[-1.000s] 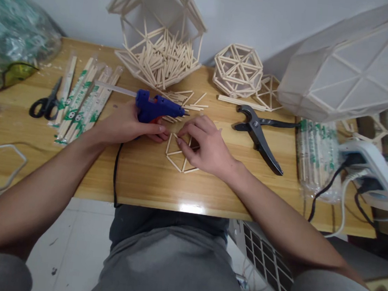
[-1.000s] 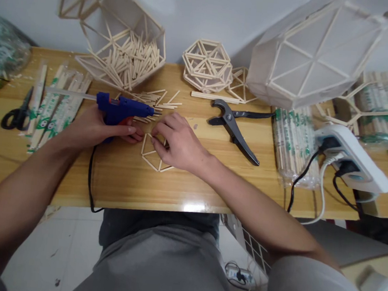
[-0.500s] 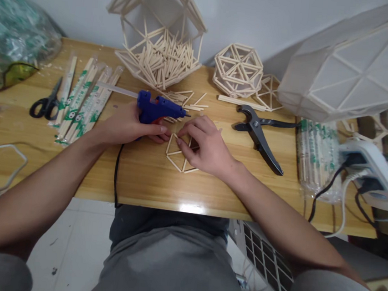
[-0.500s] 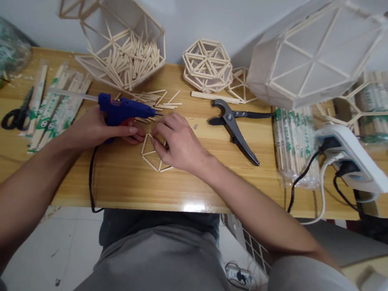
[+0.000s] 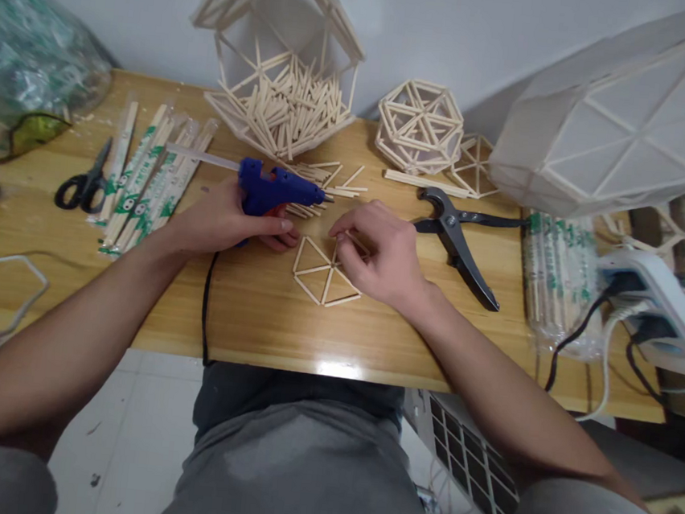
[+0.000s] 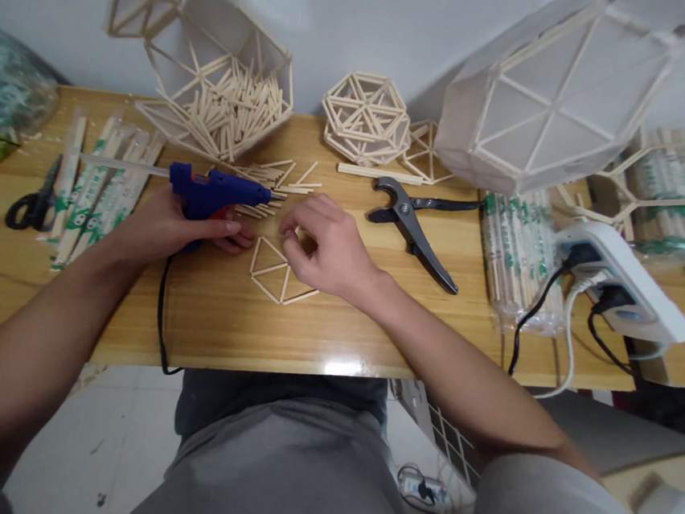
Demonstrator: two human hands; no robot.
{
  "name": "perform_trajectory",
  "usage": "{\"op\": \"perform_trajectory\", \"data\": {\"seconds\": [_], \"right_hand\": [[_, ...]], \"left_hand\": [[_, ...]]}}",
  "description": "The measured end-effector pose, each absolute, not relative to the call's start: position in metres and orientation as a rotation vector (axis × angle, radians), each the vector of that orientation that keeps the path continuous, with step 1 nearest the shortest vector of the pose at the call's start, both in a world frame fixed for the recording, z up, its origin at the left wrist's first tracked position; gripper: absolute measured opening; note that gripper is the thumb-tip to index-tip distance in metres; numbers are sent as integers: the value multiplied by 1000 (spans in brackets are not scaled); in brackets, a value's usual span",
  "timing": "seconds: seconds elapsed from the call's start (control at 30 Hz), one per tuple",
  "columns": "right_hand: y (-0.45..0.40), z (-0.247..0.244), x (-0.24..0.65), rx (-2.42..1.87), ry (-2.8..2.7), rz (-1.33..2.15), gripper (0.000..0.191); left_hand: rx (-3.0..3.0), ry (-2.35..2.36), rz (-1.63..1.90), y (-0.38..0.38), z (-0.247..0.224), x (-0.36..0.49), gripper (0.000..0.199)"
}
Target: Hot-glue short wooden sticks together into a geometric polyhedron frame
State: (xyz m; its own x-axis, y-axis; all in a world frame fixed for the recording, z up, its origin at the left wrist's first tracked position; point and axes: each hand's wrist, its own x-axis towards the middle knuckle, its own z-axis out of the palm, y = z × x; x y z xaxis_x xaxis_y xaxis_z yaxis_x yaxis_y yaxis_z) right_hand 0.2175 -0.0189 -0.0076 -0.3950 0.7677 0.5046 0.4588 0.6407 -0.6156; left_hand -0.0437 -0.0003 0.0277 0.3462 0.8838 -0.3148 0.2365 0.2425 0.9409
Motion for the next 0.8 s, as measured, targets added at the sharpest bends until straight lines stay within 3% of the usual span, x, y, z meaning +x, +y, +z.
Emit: {"op": "perform_trajectory", "data": {"seconds": [0.63, 0.8], "right_hand": [[-18, -16, 218, -723, -2284, 497, 22], [-18, -16, 217, -697, -2271, 453, 18]], "left_hand": [[1300, 1166, 596, -1, 25, -42, 38], [1462, 1228, 410, 5, 41, -53, 45]]}}
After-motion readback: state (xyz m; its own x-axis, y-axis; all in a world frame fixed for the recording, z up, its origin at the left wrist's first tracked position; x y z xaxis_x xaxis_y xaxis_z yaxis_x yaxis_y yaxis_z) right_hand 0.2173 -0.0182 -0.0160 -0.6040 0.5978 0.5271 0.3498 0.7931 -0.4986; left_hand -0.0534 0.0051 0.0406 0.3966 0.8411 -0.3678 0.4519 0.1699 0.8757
